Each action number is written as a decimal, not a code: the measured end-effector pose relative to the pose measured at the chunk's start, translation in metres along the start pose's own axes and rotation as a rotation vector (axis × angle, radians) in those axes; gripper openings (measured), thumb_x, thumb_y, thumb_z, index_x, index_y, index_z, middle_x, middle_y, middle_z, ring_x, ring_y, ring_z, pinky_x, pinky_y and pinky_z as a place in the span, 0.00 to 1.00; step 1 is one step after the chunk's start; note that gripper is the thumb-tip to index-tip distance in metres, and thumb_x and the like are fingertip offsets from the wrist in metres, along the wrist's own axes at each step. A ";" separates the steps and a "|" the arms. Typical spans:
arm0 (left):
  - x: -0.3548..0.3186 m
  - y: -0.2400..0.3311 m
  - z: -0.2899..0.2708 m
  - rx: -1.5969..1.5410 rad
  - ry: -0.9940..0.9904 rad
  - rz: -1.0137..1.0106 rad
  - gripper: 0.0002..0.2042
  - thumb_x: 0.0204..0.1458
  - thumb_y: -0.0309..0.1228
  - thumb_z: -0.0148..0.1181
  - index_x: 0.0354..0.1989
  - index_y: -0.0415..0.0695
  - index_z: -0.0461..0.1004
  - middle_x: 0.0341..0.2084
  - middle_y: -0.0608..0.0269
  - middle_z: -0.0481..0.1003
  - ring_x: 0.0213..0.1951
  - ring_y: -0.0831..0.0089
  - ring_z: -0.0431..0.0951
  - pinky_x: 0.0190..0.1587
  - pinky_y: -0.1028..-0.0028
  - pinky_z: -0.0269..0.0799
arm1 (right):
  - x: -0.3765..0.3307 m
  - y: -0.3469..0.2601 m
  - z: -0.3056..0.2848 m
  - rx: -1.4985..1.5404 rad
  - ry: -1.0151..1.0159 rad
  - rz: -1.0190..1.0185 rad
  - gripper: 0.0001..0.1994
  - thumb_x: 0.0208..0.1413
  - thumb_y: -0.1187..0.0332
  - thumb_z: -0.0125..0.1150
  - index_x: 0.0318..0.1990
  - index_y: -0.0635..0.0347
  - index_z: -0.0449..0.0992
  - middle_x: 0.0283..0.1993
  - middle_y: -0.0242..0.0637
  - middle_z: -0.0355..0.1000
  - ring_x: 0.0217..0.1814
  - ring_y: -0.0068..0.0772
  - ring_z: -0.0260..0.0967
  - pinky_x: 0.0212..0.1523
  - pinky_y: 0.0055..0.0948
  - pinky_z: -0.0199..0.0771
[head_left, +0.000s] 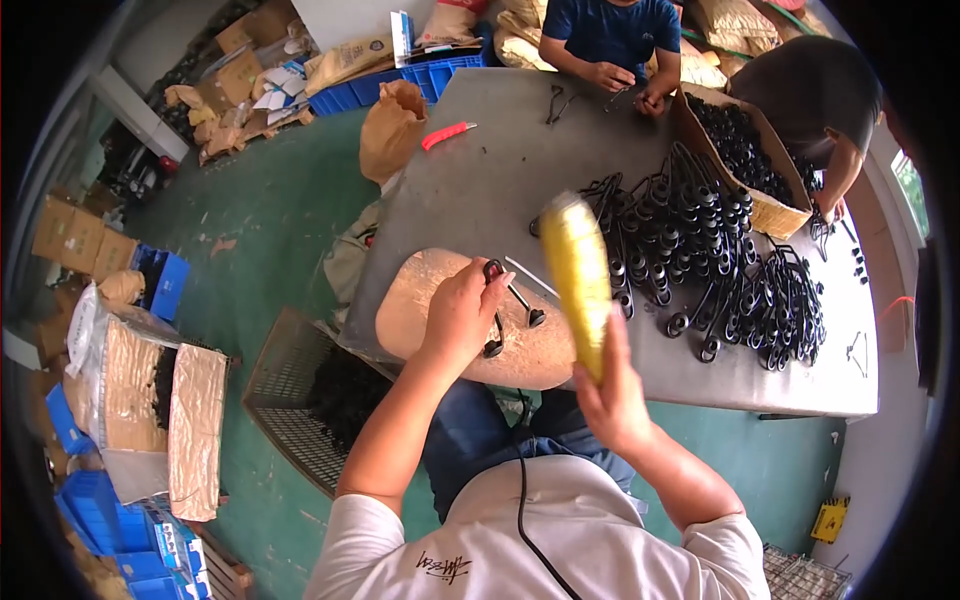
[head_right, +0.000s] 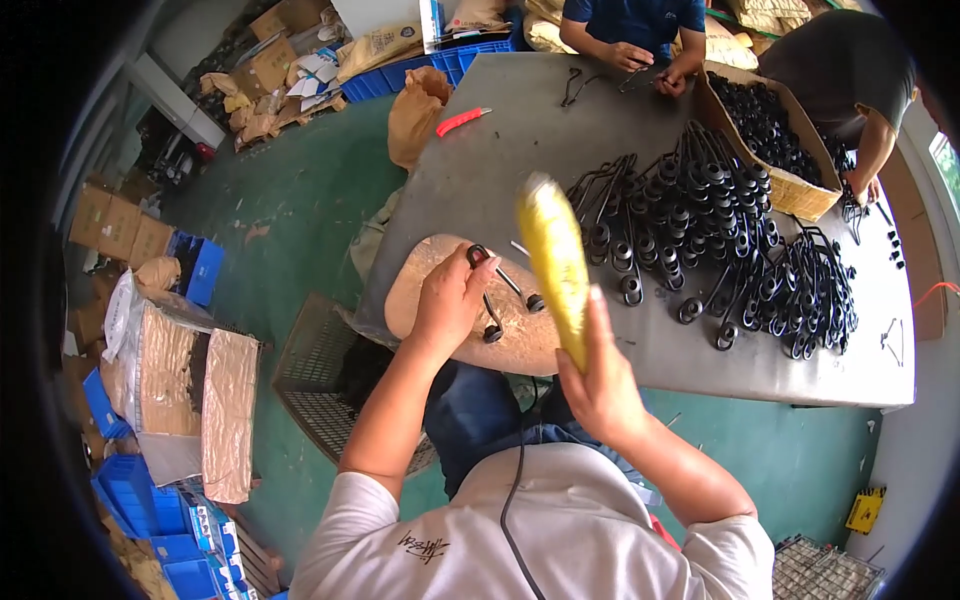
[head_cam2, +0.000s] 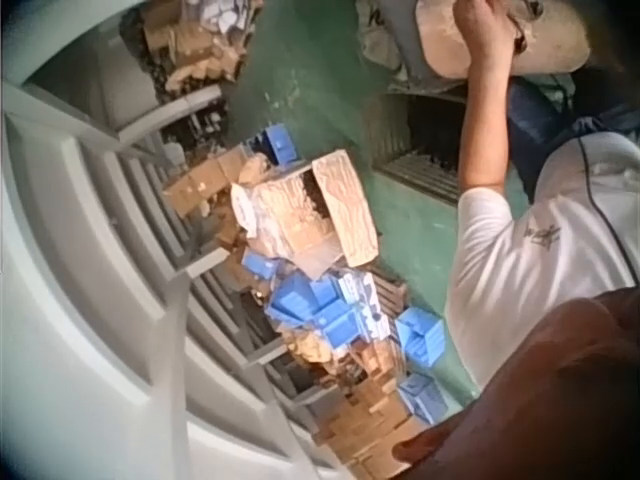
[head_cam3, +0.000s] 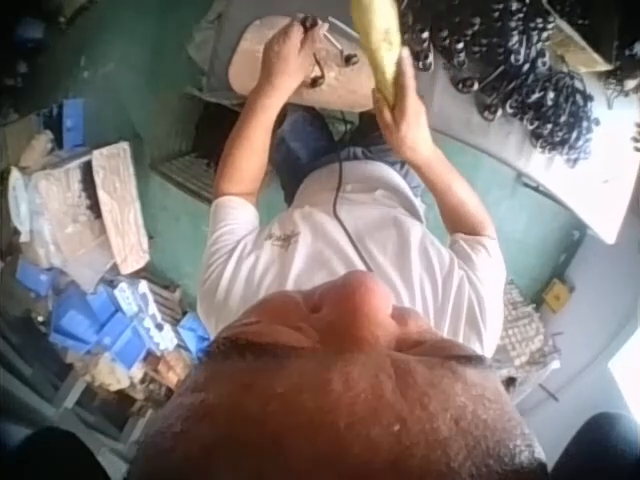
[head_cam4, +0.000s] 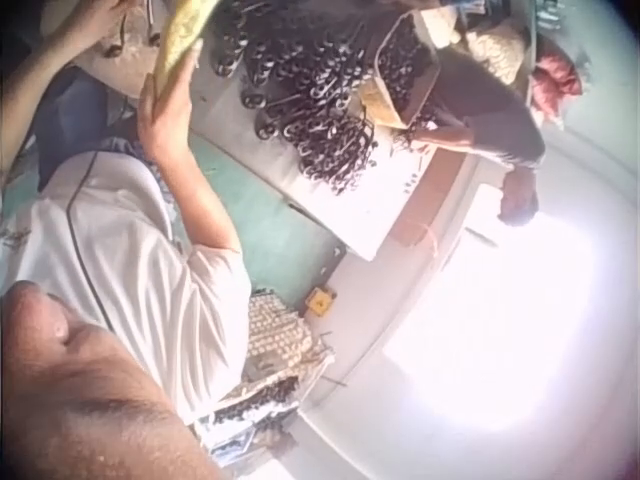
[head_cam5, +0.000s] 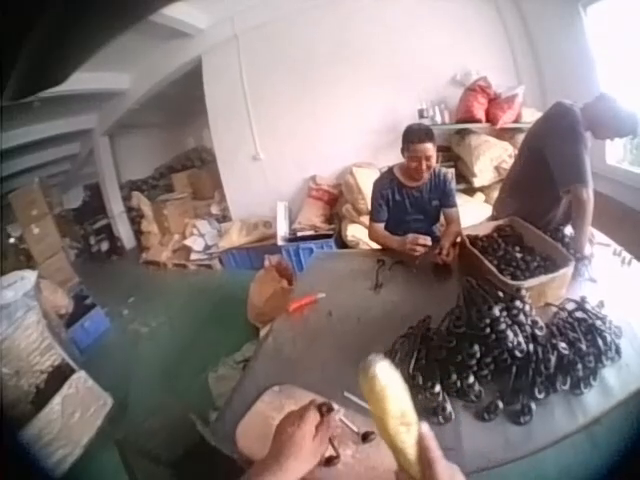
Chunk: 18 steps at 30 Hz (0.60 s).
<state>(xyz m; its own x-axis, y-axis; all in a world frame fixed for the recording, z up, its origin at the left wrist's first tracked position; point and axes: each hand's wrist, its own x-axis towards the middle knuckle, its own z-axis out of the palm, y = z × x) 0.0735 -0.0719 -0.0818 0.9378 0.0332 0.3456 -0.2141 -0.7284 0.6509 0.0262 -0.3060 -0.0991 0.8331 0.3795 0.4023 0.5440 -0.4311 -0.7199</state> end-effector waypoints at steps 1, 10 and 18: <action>0.000 -0.001 0.001 -0.005 0.000 0.005 0.10 0.62 0.34 0.56 0.37 0.38 0.71 0.28 0.49 0.76 0.32 0.50 0.78 0.34 0.59 0.72 | -0.005 0.013 0.013 0.049 -0.137 0.124 0.40 0.62 0.74 0.52 0.75 0.59 0.34 0.67 0.65 0.59 0.66 0.61 0.63 0.60 0.47 0.67; -0.021 -0.001 0.017 -0.372 0.297 0.014 0.09 0.64 0.27 0.55 0.50 0.38 0.70 0.35 0.62 0.78 0.33 0.78 0.77 0.35 0.76 0.74 | -0.001 0.043 0.005 0.368 -0.254 0.562 0.37 0.63 0.70 0.54 0.76 0.51 0.44 0.52 0.46 0.75 0.49 0.34 0.73 0.55 0.34 0.71; -0.042 0.014 0.022 -0.283 0.208 0.074 0.08 0.63 0.28 0.56 0.45 0.37 0.70 0.31 0.60 0.75 0.27 0.76 0.78 0.31 0.75 0.74 | -0.012 -0.003 -0.008 0.118 0.147 0.076 0.39 0.64 0.75 0.50 0.76 0.53 0.33 0.50 0.44 0.70 0.41 0.33 0.69 0.45 0.32 0.73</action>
<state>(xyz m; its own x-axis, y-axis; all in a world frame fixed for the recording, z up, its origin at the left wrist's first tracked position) 0.0373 -0.0981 -0.1020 0.8474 0.1475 0.5101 -0.3739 -0.5164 0.7704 0.0153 -0.3159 -0.0968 0.8818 0.2223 0.4160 0.4705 -0.3514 -0.8094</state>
